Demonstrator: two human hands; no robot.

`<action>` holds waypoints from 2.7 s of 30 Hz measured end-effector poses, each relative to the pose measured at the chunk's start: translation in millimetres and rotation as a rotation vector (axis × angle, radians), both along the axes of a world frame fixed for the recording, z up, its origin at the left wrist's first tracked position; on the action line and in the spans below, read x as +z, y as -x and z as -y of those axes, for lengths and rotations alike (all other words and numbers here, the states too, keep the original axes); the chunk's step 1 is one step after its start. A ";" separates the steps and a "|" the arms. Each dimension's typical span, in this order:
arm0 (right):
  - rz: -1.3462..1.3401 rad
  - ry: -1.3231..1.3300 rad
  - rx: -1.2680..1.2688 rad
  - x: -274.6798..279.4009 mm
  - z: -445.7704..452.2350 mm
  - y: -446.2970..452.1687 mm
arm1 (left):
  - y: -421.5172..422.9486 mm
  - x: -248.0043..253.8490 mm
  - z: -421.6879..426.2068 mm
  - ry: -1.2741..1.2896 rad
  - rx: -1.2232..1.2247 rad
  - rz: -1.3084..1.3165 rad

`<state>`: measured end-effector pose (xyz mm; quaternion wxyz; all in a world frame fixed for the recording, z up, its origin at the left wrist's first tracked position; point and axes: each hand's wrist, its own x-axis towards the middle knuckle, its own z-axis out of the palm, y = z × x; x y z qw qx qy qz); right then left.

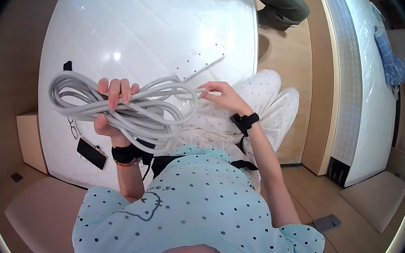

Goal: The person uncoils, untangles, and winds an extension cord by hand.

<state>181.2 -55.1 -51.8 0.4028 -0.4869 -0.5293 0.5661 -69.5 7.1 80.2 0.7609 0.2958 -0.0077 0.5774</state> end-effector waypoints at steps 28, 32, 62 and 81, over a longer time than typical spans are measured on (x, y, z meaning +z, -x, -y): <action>0.262 -0.022 -0.289 2.5 43.5 -34.3 | 24.1 28.6 -16.8 -0.097 0.618 -0.514; 0.143 0.082 -0.321 89.4 45.4 -28.1 | 16.7 20.9 -16.6 -0.221 0.692 -0.809; 0.277 -0.420 -0.168 142.4 23.6 -13.3 | -60.2 -38.2 5.3 -0.052 -0.139 -1.169; -0.301 -0.069 -0.291 24.0 21.6 -14.8 | -66.6 -46.2 2.5 0.119 -0.283 -1.054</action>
